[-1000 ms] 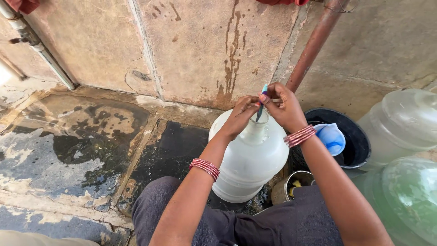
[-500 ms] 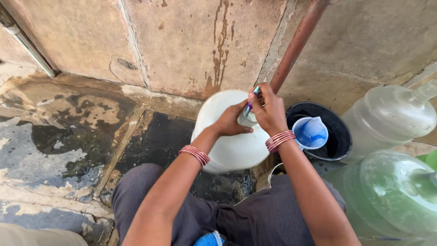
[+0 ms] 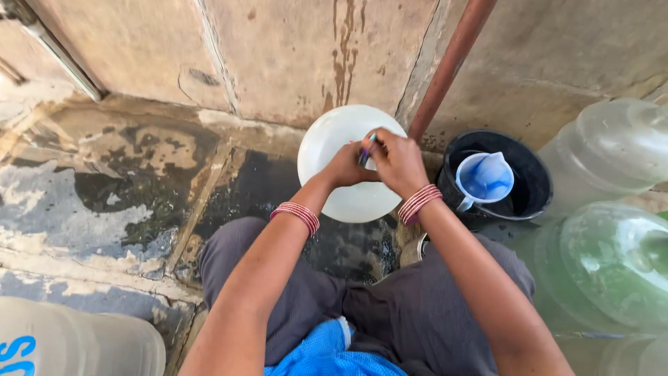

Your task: The person shakes water inside a large plastic water can, empties it, and then cleans the neck and interior using a small brush with soap or cleaner from a bucket.

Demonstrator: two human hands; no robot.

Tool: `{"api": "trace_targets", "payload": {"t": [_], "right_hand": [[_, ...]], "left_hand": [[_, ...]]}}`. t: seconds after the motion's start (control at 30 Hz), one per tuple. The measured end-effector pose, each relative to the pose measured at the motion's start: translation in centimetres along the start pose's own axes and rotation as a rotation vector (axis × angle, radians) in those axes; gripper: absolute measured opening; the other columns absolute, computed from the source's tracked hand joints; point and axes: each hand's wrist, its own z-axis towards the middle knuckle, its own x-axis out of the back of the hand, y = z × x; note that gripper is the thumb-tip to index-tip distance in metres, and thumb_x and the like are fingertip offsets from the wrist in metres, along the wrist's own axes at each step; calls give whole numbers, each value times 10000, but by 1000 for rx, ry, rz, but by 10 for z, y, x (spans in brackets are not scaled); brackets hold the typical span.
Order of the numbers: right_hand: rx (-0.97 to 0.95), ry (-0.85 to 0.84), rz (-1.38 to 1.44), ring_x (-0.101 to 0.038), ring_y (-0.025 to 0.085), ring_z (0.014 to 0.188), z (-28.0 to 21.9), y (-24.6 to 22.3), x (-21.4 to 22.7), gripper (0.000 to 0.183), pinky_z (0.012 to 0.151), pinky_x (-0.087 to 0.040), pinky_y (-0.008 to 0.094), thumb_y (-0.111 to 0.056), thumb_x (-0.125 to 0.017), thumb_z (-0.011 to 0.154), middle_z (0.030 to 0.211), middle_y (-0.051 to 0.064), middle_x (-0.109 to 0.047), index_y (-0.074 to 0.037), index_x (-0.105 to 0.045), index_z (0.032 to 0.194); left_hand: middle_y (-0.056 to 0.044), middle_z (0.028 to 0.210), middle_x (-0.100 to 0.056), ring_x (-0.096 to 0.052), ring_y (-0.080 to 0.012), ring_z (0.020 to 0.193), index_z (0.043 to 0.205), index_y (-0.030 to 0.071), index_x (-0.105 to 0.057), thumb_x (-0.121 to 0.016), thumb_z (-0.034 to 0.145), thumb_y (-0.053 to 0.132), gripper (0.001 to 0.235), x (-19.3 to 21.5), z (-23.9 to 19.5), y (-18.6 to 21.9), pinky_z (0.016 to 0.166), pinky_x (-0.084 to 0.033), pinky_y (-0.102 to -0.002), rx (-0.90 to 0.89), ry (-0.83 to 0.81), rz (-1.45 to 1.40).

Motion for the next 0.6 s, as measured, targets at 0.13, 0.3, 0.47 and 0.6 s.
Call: {"api": "trace_targets", "payload": {"t": [0.13,0.3,0.47,0.6], "right_hand": [[154,250,314,-755,294,836,9,-17,32,240,702,-576,372,-306,-583,1099,896,143,-736,-76,-627,1044],[95,174,62,-689,364,723,0,-25,26,211,631,-511,414,-240,-615,1077,810,195,-675,-36,-665,1066],[106,141,93,-663,373,720,-2,-21,0,165,616,-486,409,-173,-617,1045,791,191,-650,-14,-657,1035],[178,289,155,-672,328,707,-3,-29,27,166,629,-503,388,-180,-604,1057,821,169,-653,-19,-635,1028]], "left_hand": [[-141,949,-776,-742,-295,1026,1065,130,-744,-909,669,439,529,21,-6,43,1253,-278,-483,133,-46,47],[-72,1151,-748,-697,-285,1136,1171,137,-690,-893,721,425,571,22,-4,33,1124,-387,-476,-50,25,-32],[-84,1166,-754,-675,-312,1159,1207,133,-680,-884,717,369,580,18,-9,24,1104,-371,-469,-73,41,-35],[-92,1112,-747,-659,-319,1129,1127,125,-682,-910,706,435,571,32,-3,37,1048,-463,-428,37,-33,94]]}}
